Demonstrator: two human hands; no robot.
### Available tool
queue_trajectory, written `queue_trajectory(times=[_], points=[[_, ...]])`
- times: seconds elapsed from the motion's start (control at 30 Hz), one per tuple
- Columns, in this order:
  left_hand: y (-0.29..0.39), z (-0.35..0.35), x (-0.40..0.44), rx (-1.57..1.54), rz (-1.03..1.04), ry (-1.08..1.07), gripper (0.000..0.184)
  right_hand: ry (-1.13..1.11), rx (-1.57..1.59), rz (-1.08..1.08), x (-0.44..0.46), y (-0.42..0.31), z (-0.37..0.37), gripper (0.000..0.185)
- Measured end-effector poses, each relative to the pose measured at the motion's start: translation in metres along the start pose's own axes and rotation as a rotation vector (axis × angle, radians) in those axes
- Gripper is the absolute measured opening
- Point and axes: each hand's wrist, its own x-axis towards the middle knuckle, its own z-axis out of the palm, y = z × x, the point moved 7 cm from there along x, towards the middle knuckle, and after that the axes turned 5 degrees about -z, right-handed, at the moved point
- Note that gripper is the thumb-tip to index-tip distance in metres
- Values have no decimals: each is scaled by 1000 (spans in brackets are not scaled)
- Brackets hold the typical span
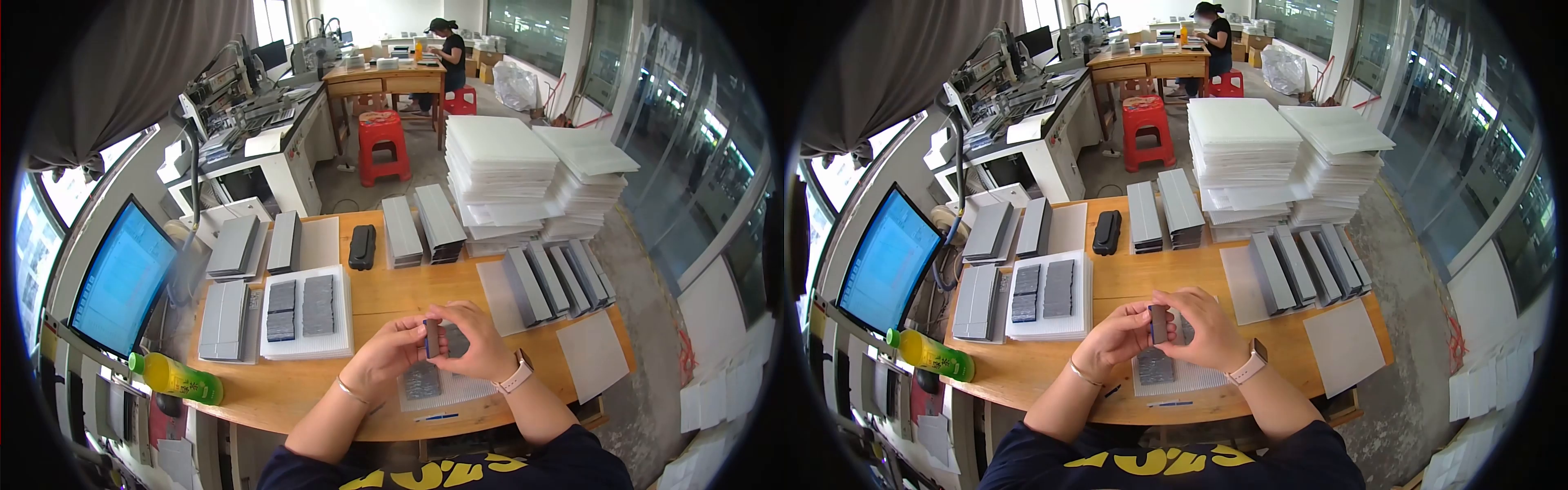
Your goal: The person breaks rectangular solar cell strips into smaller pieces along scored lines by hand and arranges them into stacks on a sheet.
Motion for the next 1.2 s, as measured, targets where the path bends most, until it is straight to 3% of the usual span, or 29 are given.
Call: queue_trajectory(times=[0.97,1.2], points=[[-1,3,0,178,64,-19,30,116,2,26,-8,-2,-4,77],[10,-13,-3,316,182,209,29,54,-187,-31,-4,-3,3,73]])
